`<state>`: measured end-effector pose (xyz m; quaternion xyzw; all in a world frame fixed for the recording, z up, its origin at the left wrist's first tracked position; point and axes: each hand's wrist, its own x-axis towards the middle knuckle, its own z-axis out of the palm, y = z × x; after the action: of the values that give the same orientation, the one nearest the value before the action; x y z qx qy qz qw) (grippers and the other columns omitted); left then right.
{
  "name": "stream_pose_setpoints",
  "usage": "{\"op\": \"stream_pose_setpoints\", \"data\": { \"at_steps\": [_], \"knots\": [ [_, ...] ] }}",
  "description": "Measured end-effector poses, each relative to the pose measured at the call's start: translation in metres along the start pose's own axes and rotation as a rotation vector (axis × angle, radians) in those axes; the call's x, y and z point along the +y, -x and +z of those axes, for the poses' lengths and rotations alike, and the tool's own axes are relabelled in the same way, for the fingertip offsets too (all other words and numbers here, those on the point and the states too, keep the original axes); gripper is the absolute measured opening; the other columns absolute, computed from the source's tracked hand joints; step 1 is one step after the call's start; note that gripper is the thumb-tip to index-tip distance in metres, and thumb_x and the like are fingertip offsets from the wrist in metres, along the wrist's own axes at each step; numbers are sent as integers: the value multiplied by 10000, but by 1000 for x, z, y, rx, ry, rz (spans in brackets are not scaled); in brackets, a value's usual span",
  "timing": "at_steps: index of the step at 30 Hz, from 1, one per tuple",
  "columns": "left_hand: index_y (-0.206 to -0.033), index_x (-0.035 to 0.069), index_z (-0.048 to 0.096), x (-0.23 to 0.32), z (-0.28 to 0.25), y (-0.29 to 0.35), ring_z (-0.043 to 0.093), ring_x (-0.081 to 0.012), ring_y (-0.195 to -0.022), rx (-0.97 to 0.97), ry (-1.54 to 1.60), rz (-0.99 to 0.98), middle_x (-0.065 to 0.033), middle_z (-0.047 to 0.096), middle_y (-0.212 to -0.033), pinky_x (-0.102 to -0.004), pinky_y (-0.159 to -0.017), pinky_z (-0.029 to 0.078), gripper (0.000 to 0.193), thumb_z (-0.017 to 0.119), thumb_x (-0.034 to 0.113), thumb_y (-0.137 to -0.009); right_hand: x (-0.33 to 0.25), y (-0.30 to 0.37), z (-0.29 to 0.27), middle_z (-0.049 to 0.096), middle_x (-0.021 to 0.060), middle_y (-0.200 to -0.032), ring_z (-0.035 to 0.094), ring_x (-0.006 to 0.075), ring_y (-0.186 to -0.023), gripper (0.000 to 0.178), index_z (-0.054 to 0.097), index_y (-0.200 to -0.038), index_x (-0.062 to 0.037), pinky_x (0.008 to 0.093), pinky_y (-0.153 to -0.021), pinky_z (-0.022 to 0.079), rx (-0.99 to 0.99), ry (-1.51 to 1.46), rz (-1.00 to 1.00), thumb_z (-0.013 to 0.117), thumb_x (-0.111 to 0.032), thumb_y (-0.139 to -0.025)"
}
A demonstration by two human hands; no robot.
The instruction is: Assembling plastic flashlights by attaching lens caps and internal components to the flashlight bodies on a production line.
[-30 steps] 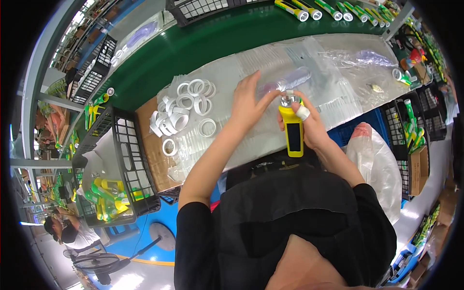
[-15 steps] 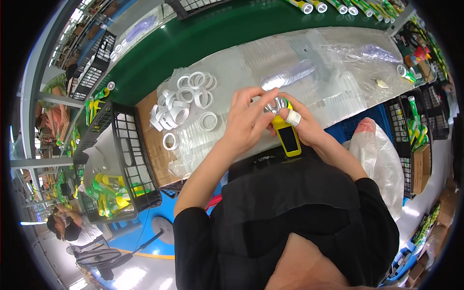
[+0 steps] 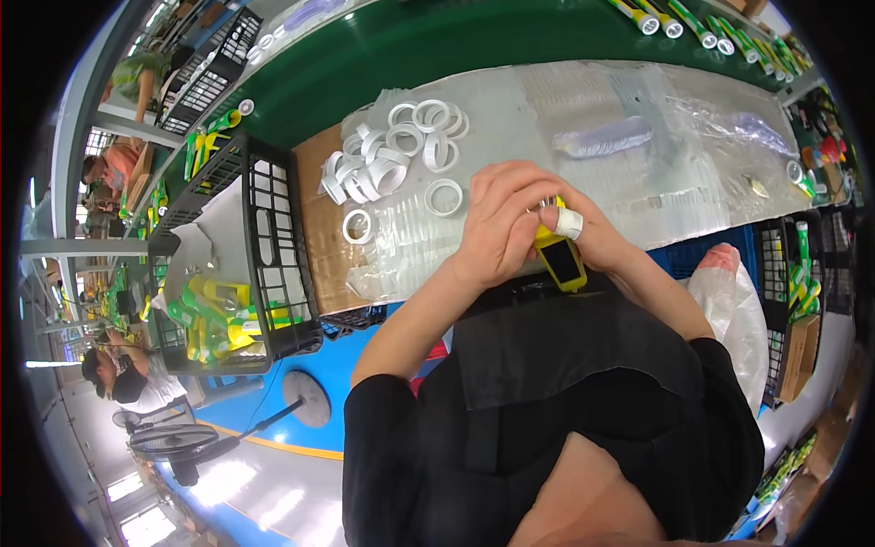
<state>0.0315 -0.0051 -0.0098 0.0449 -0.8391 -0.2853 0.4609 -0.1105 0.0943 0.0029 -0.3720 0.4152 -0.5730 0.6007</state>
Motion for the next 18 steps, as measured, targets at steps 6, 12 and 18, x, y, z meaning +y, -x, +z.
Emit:
{"op": "stream_pose_setpoints", "data": {
  "at_steps": [6,12,18],
  "knots": [
    [-1248,12,565,-15,-49,34,557,-363,-1069,-43,-646,-331,-182,584,-1195,-438,-910,454,587,762,312,-783,-15,-31,-20,600,128,-942,592,188,-783,506,451,-1282,-60,328,-729,475,-16,90,-259,595,-405,-940],
    [-1326,43,513,-16,-55,32,575,-305,-1091,-178,-574,-442,-172,569,-1223,-398,-874,504,567,755,183,-832,-6,-38,-21,608,100,-943,602,163,-817,443,451,-1256,-51,316,-774,494,11,206,-404,637,-283,-927],
    [-1053,40,550,19,-26,-40,595,-215,-1125,226,622,-419,-133,559,-1264,-325,-877,520,334,763,1,-798,-15,-38,-23,587,61,-996,590,132,-859,368,465,-1239,-62,293,-761,497,32,200,-374,610,-163,-916]
  ]
}}
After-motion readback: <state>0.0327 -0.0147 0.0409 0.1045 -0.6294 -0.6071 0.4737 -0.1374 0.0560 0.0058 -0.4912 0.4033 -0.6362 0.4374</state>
